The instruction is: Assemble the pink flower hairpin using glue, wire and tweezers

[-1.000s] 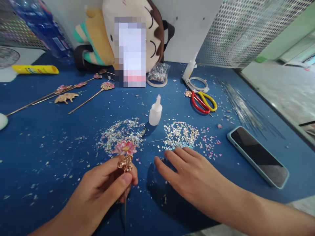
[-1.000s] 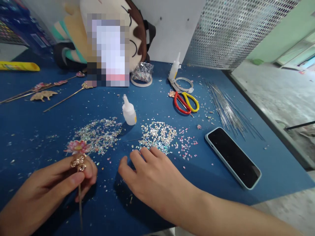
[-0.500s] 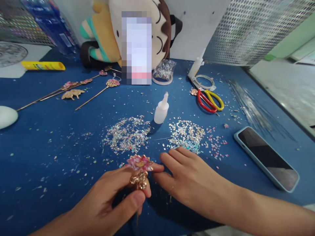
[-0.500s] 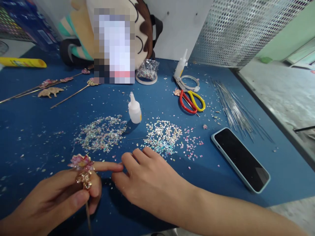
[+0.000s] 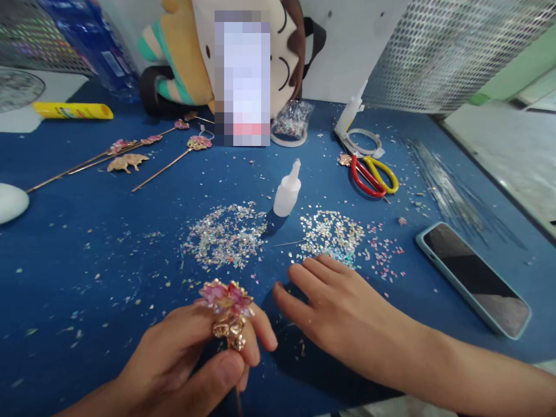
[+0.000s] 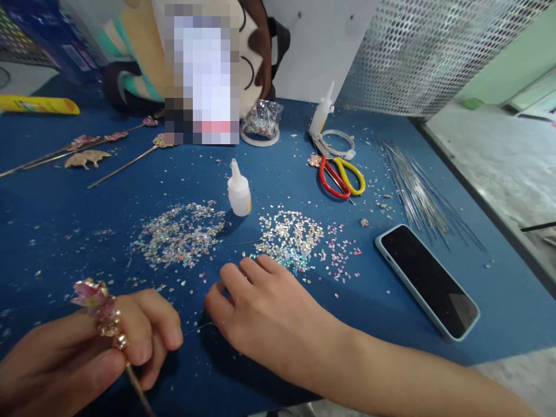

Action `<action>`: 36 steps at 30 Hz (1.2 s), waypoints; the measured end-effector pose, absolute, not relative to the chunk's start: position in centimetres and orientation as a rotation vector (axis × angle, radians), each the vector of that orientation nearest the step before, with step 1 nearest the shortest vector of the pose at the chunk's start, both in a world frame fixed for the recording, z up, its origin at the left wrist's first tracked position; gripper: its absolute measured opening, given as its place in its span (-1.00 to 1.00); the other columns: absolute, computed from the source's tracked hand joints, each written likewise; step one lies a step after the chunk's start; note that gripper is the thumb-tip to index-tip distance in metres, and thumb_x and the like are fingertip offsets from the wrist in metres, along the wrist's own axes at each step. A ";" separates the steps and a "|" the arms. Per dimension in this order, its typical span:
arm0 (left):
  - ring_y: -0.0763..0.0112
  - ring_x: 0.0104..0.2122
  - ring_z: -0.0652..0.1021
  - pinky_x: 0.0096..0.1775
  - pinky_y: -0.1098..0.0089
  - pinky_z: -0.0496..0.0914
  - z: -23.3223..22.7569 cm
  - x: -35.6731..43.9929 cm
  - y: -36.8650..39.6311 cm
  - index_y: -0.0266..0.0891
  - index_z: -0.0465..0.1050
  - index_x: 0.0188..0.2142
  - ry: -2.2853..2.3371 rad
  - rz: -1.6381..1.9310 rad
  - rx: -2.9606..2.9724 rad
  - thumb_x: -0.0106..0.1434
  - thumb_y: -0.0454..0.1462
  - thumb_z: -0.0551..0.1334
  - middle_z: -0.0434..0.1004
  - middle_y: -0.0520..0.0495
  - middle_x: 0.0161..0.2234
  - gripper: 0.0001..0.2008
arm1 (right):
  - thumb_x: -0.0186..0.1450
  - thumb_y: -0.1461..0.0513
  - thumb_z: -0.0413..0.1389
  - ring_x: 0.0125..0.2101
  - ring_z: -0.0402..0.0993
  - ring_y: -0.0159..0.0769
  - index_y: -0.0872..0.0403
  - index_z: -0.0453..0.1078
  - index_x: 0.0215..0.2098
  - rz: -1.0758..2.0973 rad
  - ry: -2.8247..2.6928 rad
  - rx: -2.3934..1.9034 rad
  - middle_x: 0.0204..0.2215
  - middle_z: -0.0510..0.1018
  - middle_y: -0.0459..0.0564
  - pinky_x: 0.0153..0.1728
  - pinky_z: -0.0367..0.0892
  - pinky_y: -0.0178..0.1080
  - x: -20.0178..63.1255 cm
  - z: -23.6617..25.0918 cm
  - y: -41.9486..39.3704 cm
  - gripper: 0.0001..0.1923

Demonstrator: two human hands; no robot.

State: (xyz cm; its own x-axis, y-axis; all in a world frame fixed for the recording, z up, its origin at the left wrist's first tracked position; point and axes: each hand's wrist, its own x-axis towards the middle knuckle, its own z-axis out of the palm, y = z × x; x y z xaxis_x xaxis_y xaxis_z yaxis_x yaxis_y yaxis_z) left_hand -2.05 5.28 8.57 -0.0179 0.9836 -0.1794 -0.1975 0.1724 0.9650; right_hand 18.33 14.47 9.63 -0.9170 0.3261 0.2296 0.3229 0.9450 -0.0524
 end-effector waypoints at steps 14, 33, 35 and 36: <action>0.61 -0.60 0.54 -0.48 0.68 0.48 8.6 -2.1 5.6 0.05 0.67 -0.44 1.370 1.240 0.925 0.29 -0.17 0.46 0.67 0.18 -0.41 -0.84 | 0.31 0.48 0.13 -0.45 0.36 -0.17 0.06 0.50 -0.38 -0.137 -2.854 -0.560 -0.47 0.49 -0.05 -0.35 0.27 -0.15 19.0 10.1 14.7 -0.76; 0.54 -0.69 0.56 -0.50 0.68 0.51 8.0 -3.1 7.0 0.12 0.69 -0.40 1.440 1.113 1.165 0.30 -0.28 0.29 0.67 0.17 -0.60 -0.75 | 0.20 0.49 0.09 -0.63 0.50 -0.29 0.01 0.35 -0.44 0.019 -3.057 -0.885 -0.54 0.51 -0.11 -0.60 0.34 -0.19 24.0 10.3 14.1 -0.75; 0.54 -0.69 0.54 -0.55 0.69 0.48 7.9 -3.1 6.9 0.14 0.70 -0.38 1.397 1.099 1.119 0.33 -0.27 0.29 0.69 0.15 -0.57 -0.76 | 0.19 0.51 0.04 -0.65 0.50 -0.28 0.02 0.34 -0.43 -0.012 -3.050 -0.901 -0.55 0.51 -0.10 -0.63 0.30 -0.18 24.0 10.6 14.2 -0.73; 0.54 -0.68 0.55 -0.56 0.69 0.47 7.8 -3.2 6.8 0.14 0.71 -0.37 1.378 1.097 1.098 0.35 -0.25 0.29 0.72 0.13 -0.53 -0.75 | 0.18 0.51 0.01 -0.67 0.50 -0.27 0.02 0.34 -0.42 -0.033 -3.045 -0.919 -0.57 0.51 -0.09 -0.65 0.28 -0.17 24.0 10.7 14.3 -0.73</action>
